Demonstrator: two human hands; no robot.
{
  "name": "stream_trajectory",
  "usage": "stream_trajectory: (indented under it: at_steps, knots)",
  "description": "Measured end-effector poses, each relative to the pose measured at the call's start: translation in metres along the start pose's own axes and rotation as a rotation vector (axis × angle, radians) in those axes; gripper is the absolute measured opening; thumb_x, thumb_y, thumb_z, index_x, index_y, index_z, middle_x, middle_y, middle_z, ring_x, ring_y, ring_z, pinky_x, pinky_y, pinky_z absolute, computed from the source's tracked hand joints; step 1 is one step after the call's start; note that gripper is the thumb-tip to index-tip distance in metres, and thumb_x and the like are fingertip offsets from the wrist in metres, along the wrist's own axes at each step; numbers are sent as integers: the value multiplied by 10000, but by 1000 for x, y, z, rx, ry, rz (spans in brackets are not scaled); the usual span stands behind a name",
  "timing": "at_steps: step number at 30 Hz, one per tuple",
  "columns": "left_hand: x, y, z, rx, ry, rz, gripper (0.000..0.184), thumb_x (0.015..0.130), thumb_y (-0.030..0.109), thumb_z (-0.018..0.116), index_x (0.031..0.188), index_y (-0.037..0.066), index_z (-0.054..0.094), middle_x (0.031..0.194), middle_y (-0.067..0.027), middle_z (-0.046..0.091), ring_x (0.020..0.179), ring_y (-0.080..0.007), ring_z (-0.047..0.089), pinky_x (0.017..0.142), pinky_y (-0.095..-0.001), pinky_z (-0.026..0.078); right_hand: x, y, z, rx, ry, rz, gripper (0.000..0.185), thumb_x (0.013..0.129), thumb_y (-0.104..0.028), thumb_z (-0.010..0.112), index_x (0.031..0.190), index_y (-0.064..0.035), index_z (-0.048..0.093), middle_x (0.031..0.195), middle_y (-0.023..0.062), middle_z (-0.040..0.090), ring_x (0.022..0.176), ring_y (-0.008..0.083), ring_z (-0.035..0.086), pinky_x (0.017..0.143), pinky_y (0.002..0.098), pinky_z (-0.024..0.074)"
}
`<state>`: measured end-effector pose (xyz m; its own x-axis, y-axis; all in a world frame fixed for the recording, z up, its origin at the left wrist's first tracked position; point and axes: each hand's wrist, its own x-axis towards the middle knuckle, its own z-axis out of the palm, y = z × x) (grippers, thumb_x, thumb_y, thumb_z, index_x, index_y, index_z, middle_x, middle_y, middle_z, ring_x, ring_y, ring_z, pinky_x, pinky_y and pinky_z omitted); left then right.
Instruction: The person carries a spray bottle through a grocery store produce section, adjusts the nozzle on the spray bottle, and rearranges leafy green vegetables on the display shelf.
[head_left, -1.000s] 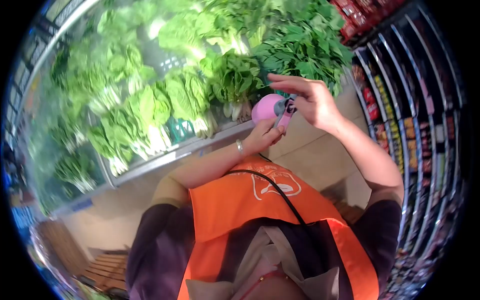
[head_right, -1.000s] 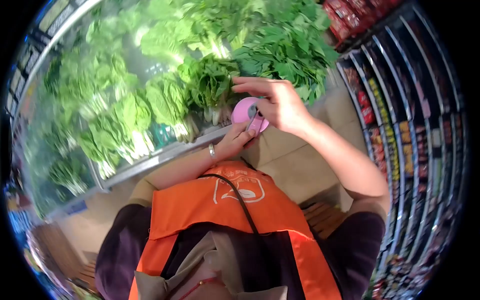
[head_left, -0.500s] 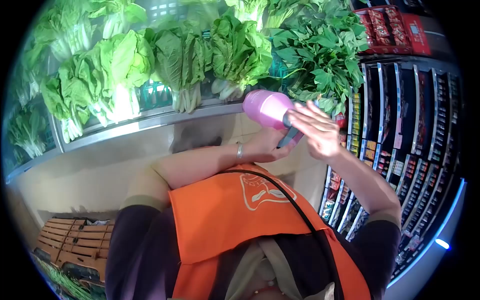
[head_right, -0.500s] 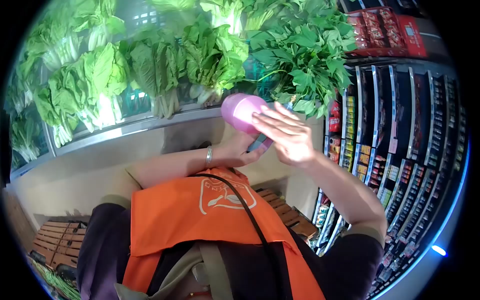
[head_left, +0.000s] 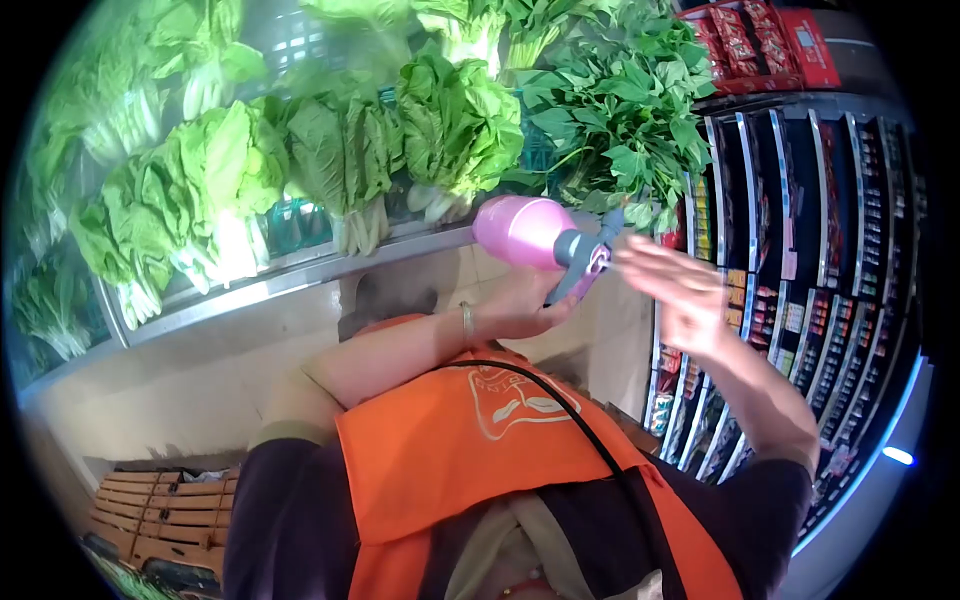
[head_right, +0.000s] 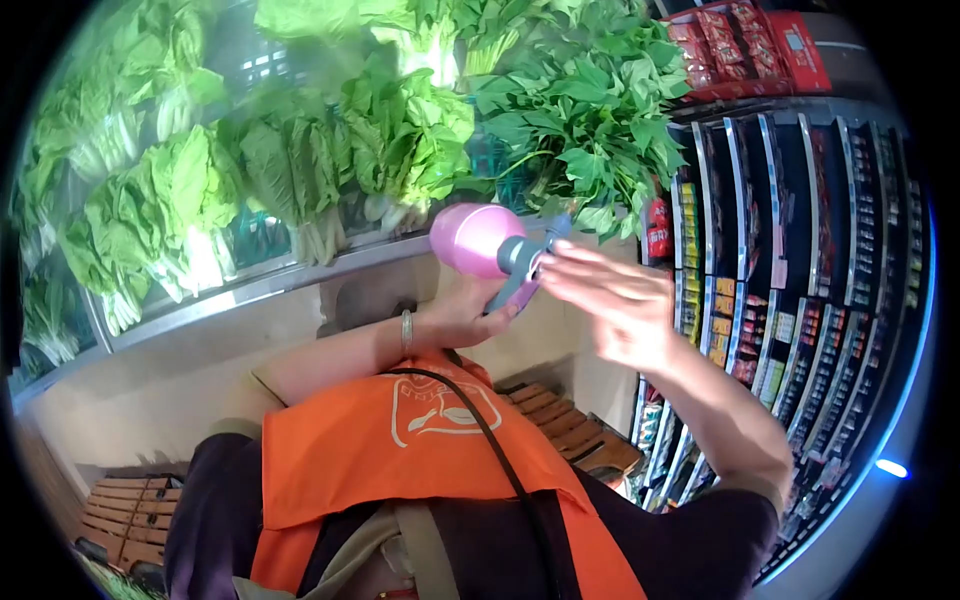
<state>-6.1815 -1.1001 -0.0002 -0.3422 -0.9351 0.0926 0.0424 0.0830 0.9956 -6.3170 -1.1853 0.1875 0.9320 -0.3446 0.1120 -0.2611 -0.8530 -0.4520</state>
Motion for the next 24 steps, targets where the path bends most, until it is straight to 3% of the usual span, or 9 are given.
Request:
stream_trajectory:
  at_steps: [4,9,11,14,17,18,20,23,24]
  knots:
    - [-4,-4,10,-24,163,299,228,841,250,548,830,26,594,639,-155,562,581,-331,546,573,-429,428,1,23,67,-7,24,-53,442,624,125,505,1000,-22,684,1063,115,667,1040,270,626,959,413,482]
    - [4,-21,11,31,48,126,208,858,222,502,879,27,572,758,-162,593,695,-333,592,631,-426,447,8,3,34,199,70,120,462,655,147,448,1010,-30,684,1057,140,664,1010,303,636,888,379,526]
    - [3,-5,2,-178,58,133,208,857,221,494,907,30,558,762,-163,590,703,-330,599,642,-417,453,16,-20,-3,138,114,123,454,659,164,425,983,-21,684,1023,156,671,983,296,649,839,376,549]
    - [8,-5,0,-76,40,188,204,855,217,498,924,29,541,737,-152,575,668,-321,583,644,-407,455,2,-6,17,-66,293,159,391,674,158,446,944,5,684,989,156,680,960,287,661,857,380,536]
    - [13,-17,2,-25,121,318,177,880,210,488,868,35,515,725,-79,527,657,-185,516,639,-340,437,10,17,47,-91,373,64,367,715,79,453,994,-5,677,1002,155,677,1021,288,633,955,421,464]
    - [11,-13,-2,-65,91,221,183,880,216,490,854,37,516,701,-65,521,637,-171,509,626,-331,432,10,16,46,-134,411,77,360,725,40,459,1012,-7,671,1016,157,673,1059,286,615,998,438,425]
    - [12,-1,-14,-135,23,38,197,882,229,493,827,41,518,653,-37,511,598,-143,495,599,-314,424,3,6,48,166,637,276,328,869,-99,483,1173,-7,562,1216,159,579,1227,262,482,1091,424,263]
    - [18,0,-24,-220,28,31,279,904,279,448,755,50,503,600,6,486,545,-94,442,526,-254,361,-29,29,66,714,1237,717,298,919,-244,550,1118,-22,547,1186,104,560,1135,180,497,1021,365,325]
    - [18,1,-28,-275,8,-4,300,910,294,435,742,53,495,592,14,475,533,-84,424,509,-245,341,-41,44,70,834,1175,810,309,900,-269,589,1114,-47,568,1136,70,588,1110,146,507,949,310,360]
